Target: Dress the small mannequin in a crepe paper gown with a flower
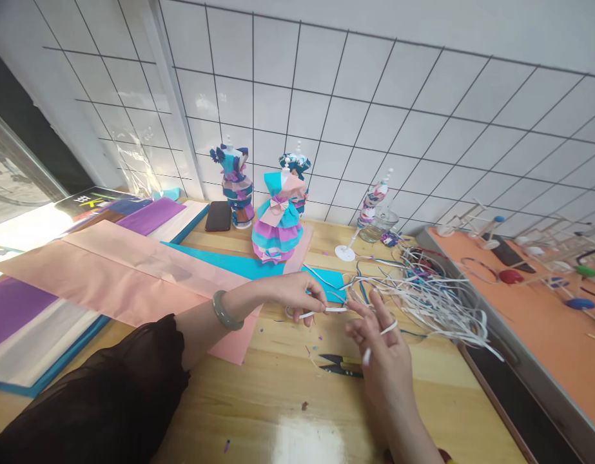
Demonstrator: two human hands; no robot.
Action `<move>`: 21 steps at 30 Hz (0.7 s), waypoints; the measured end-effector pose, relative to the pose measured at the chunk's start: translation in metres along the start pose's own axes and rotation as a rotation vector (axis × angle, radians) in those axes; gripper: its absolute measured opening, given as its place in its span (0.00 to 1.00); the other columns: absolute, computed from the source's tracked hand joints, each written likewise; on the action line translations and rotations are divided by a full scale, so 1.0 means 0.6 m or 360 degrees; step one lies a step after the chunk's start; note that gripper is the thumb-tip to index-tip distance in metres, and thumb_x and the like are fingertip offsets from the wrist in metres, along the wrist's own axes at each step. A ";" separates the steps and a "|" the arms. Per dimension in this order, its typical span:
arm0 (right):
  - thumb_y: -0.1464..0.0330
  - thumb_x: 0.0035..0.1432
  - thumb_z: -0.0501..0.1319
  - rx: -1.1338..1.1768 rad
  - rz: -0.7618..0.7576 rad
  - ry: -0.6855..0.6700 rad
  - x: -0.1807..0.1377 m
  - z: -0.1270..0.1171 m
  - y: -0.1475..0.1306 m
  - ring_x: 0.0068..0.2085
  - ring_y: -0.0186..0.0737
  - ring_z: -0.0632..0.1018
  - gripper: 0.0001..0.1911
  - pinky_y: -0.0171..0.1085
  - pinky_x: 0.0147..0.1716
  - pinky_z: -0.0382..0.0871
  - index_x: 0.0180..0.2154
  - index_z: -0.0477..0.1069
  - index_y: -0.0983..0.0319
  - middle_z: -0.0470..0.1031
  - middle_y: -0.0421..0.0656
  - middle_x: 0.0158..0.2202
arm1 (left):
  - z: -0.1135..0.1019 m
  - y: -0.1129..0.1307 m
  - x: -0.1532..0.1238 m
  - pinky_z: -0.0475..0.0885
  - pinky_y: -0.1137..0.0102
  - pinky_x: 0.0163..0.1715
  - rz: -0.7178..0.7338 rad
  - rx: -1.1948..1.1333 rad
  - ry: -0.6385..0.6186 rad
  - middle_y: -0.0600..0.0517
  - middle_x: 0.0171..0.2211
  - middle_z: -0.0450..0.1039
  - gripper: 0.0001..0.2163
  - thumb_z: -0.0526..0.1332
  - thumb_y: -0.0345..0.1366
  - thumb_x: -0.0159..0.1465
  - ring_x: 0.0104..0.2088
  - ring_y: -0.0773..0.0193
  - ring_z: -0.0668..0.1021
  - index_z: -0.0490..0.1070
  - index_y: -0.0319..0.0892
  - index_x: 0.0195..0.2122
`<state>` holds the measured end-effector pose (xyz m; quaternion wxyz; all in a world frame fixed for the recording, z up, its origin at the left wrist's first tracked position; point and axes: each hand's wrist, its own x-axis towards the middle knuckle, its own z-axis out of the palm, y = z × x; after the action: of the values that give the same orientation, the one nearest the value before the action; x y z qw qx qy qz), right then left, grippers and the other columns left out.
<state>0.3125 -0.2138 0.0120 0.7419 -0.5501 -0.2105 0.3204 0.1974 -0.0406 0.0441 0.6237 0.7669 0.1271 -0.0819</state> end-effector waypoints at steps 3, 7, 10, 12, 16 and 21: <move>0.63 0.45 0.69 -0.0375 -0.0186 -0.0010 -0.008 0.003 0.011 0.33 0.33 0.71 0.26 0.33 0.31 0.67 0.49 0.70 0.52 0.72 0.40 0.41 | 0.003 0.007 -0.006 0.69 0.78 0.19 0.0004 0.0020 0.0004 0.56 0.18 0.72 0.07 0.60 0.36 0.55 0.18 0.71 0.74 0.72 0.39 0.32; 0.62 0.45 0.68 -0.0713 -0.0251 -0.0107 -0.011 0.005 0.016 0.33 0.36 0.71 0.21 0.34 0.30 0.68 0.44 0.73 0.56 0.72 0.41 0.35 | 0.006 0.014 -0.012 0.68 0.78 0.18 0.0023 0.0041 -0.0017 0.56 0.18 0.71 0.06 0.59 0.34 0.55 0.19 0.71 0.74 0.73 0.39 0.30; 0.60 0.46 0.67 -0.0851 -0.0328 -0.0100 -0.010 0.011 0.015 0.35 0.39 0.72 0.17 0.37 0.33 0.69 0.39 0.75 0.59 0.73 0.43 0.34 | 0.008 0.015 -0.011 0.69 0.78 0.20 0.0010 0.0071 -0.0029 0.56 0.17 0.71 0.07 0.59 0.34 0.54 0.20 0.70 0.75 0.73 0.39 0.32; 0.59 0.46 0.67 -0.0891 -0.0321 -0.0079 -0.008 0.014 0.015 0.39 0.43 0.74 0.17 0.40 0.37 0.69 0.38 0.75 0.60 0.74 0.46 0.38 | 0.010 0.015 -0.010 0.70 0.78 0.20 -0.0001 0.0122 -0.0034 0.56 0.18 0.71 0.08 0.59 0.34 0.54 0.20 0.70 0.75 0.74 0.40 0.33; 0.56 0.47 0.65 -0.0922 -0.0224 -0.0112 -0.003 0.011 0.019 0.41 0.47 0.75 0.18 0.43 0.39 0.69 0.37 0.76 0.61 0.76 0.48 0.39 | 0.014 0.014 -0.008 0.70 0.77 0.20 -0.0004 0.0170 -0.0055 0.55 0.19 0.72 0.08 0.58 0.34 0.54 0.21 0.69 0.76 0.73 0.40 0.34; 0.55 0.47 0.64 -0.0945 -0.0221 -0.0119 -0.003 0.007 0.020 0.37 0.45 0.75 0.16 0.41 0.38 0.67 0.32 0.76 0.61 0.77 0.45 0.33 | 0.017 0.015 -0.008 0.71 0.77 0.21 0.0006 0.0177 -0.0053 0.55 0.20 0.73 0.08 0.59 0.34 0.54 0.23 0.68 0.77 0.73 0.40 0.34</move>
<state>0.3057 -0.2101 0.0019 0.5607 -0.7149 -0.3593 0.2133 0.1958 -0.0526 0.0517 0.5823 0.7991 0.1106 -0.1006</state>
